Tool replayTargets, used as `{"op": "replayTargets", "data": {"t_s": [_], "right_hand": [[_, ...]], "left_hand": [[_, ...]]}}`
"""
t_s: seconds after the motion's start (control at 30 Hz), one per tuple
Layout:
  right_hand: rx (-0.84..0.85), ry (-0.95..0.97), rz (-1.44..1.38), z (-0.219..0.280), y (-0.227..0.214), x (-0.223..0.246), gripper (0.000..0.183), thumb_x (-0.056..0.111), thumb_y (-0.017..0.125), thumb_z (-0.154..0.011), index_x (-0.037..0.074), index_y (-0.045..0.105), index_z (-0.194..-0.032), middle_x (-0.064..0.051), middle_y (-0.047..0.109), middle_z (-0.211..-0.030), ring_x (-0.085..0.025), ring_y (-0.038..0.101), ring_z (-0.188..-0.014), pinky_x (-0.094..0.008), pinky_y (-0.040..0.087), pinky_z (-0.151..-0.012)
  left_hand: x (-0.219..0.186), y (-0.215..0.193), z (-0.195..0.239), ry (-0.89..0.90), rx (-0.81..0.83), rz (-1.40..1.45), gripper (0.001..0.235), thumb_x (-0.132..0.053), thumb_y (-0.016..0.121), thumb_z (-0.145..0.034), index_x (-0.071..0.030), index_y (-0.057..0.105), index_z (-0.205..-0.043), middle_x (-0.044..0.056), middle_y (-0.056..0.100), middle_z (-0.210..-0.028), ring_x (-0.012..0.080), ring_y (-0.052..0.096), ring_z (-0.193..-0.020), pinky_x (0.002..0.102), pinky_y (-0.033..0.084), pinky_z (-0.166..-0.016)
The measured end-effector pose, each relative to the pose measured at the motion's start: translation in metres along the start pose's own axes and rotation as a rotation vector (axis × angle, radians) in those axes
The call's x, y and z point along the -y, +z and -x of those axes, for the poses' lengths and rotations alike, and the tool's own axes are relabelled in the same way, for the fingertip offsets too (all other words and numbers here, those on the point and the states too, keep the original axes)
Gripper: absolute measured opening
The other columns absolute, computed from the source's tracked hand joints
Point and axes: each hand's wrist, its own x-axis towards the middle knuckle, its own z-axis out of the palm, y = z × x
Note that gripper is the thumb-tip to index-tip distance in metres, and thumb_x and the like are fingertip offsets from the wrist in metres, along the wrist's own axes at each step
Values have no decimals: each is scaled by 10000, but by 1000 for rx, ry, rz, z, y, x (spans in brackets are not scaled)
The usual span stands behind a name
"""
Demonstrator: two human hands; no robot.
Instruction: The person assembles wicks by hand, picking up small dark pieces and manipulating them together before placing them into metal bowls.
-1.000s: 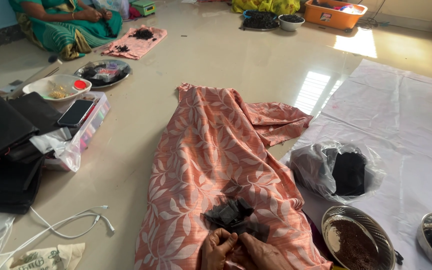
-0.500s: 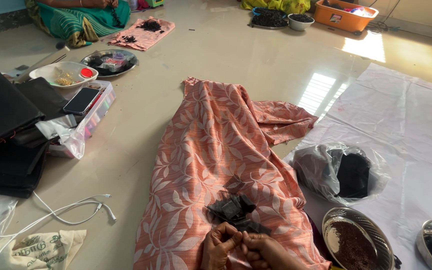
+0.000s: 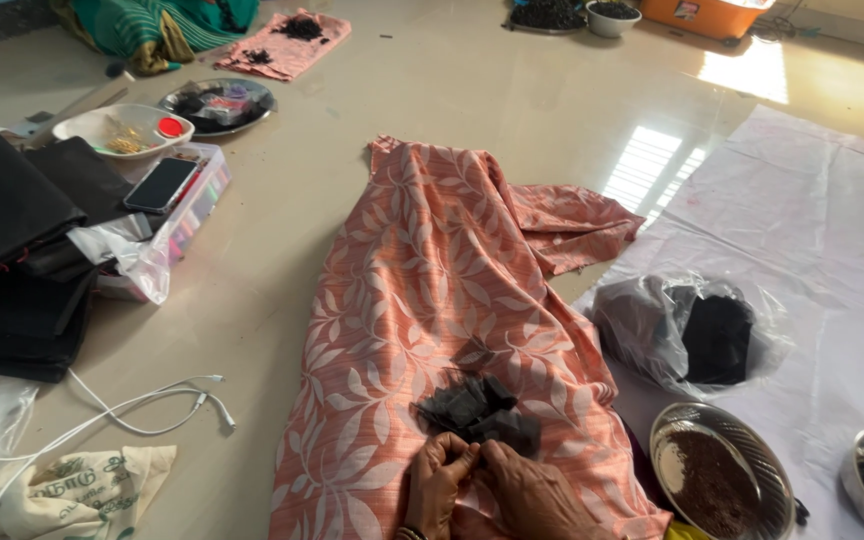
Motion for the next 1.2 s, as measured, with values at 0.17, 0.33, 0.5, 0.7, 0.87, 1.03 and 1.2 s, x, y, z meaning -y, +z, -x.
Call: {"op": "replayTargets", "data": {"t_s": [0.17, 0.33, 0.5, 0.7, 0.87, 1.03, 1.2], "right_hand": [[-139, -247, 79, -12, 24, -33, 277, 226, 724, -845, 68, 576, -1018, -135, 684, -878, -341, 719, -781, -443, 561, -626], [-118, -131, -194, -25, 46, -83, 245, 238, 665, -1019, 48, 637, -866, -31, 613, -623, -232, 654, -551, -378, 512, -514], [415, 545, -1568, -25, 39, -79, 238, 267, 605, -995, 39, 619, -926, -12, 509, -552, -103, 394, -323, -250, 310, -288], [-130, -145, -161, -10, 15, -19, 205, 241, 648, -1011, 43, 593, -1016, -129, 660, -764, -354, 687, -723, -409, 520, -549], [-90, -188, 110, -3, 10, -14, 258, 153, 603, -899, 44, 561, -1129, -172, 670, -986, -387, 698, -850, -447, 556, -658], [-60, -184, 164, -4, 14, -17, 188, 178, 601, -951, 48, 565, -1082, -146, 658, -878, -362, 695, -785, -451, 551, -640], [-33, -176, 223, -11, 29, -36, 158, 206, 597, -1008, 52, 571, -1030, -118, 645, -758, -334, 692, -713, -455, 546, -621]], "left_hand": [[8, -2, -4, 16, 44, 56, 296, -175, 815, -901, -46, 620, -720, 37, 623, -590, 74, 466, -459, 234, 360, -439], [-19, 9, 21, 47, 39, 43, 227, -134, 784, -890, -35, 656, -730, 80, 719, -638, 109, 590, -488, 245, 432, -458], [-21, 13, 26, 208, 188, 225, 182, -90, 781, -892, -36, 649, -778, 84, 748, -721, 120, 700, -632, 279, 591, -609], [-51, 23, 37, -120, -91, 109, 247, -182, 778, -882, -91, 602, -735, 58, 641, -581, 104, 508, -462, 247, 341, -446], [-39, 20, 30, -85, -112, 30, 288, -217, 793, -901, -109, 597, -721, -57, 509, -570, 48, 396, -491, 227, 317, -470], [-37, 17, 28, -85, -94, 12, 299, -210, 785, -904, -102, 595, -700, -45, 542, -571, 51, 411, -504, 224, 335, -486], [-45, 18, 34, -84, -67, 41, 304, -172, 798, -892, -81, 583, -698, -22, 567, -581, 60, 447, -501, 236, 364, -492]]}}
